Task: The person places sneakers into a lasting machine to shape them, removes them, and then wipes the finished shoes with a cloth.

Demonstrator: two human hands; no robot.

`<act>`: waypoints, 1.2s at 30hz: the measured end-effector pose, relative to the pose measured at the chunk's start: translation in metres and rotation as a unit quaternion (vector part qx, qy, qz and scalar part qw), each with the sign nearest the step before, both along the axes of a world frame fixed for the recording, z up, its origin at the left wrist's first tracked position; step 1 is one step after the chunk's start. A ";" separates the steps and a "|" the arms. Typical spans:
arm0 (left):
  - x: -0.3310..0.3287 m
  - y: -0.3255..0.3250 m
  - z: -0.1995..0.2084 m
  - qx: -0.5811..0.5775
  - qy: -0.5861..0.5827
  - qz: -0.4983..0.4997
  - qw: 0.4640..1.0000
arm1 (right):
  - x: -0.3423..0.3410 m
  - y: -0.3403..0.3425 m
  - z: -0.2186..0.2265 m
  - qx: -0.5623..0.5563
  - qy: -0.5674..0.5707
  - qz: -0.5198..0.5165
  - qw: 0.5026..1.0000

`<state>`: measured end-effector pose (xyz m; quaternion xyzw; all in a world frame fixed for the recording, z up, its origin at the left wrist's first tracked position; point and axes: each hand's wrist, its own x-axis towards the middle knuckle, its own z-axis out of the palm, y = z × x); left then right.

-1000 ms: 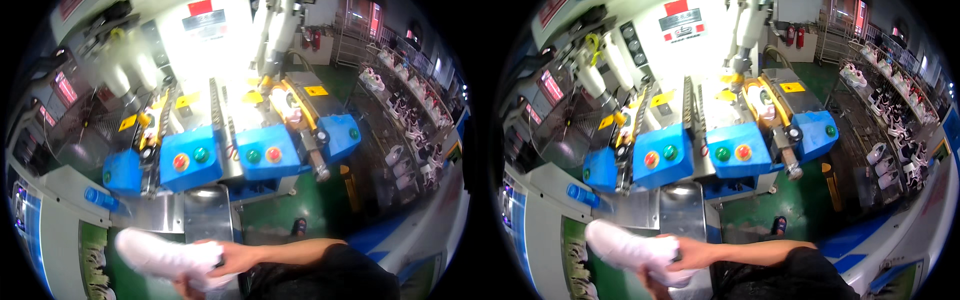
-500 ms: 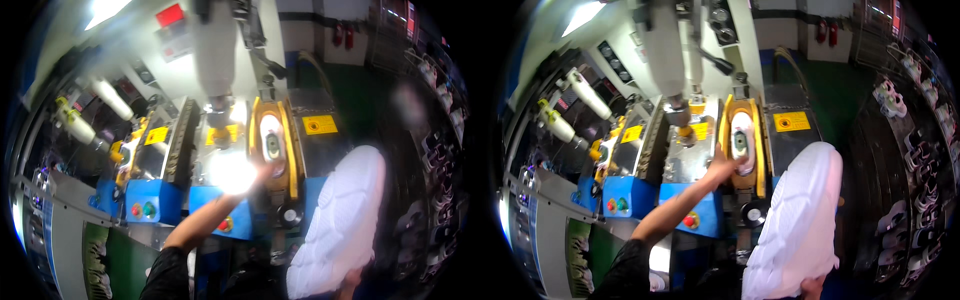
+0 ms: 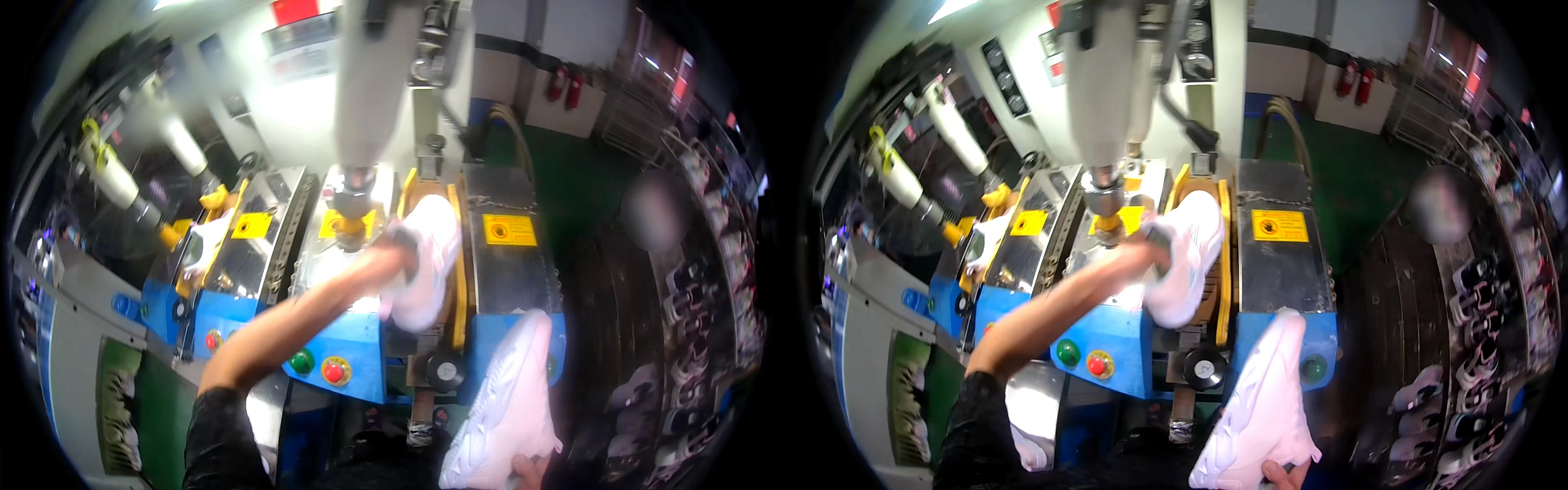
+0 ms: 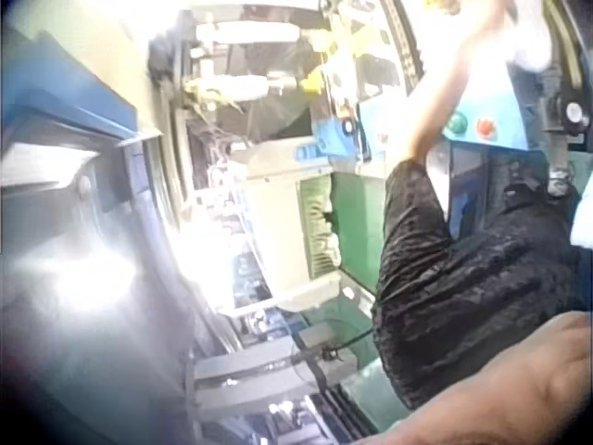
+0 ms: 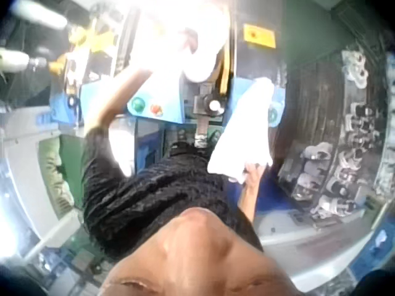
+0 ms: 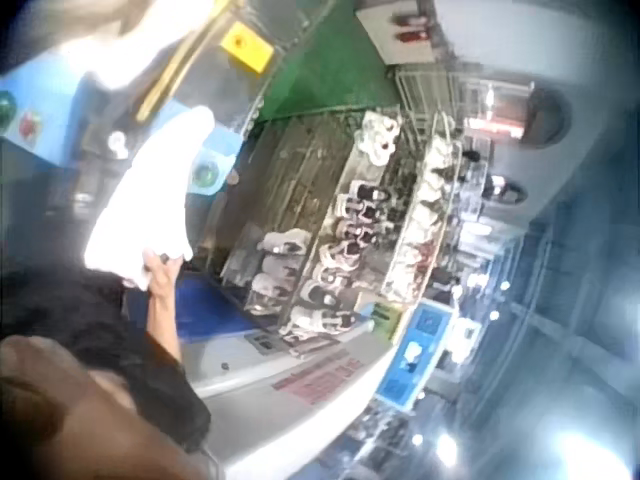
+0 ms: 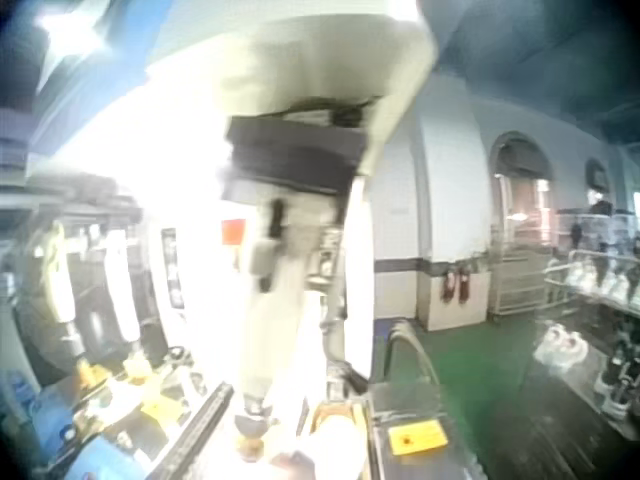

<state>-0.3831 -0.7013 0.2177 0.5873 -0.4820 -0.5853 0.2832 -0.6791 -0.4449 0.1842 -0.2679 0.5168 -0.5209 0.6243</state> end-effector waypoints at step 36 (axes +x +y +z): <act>0.121 0.465 -0.075 0.014 0.057 0.582 0.811 | 0.268 -0.141 0.009 -0.443 0.485 0.191 0.729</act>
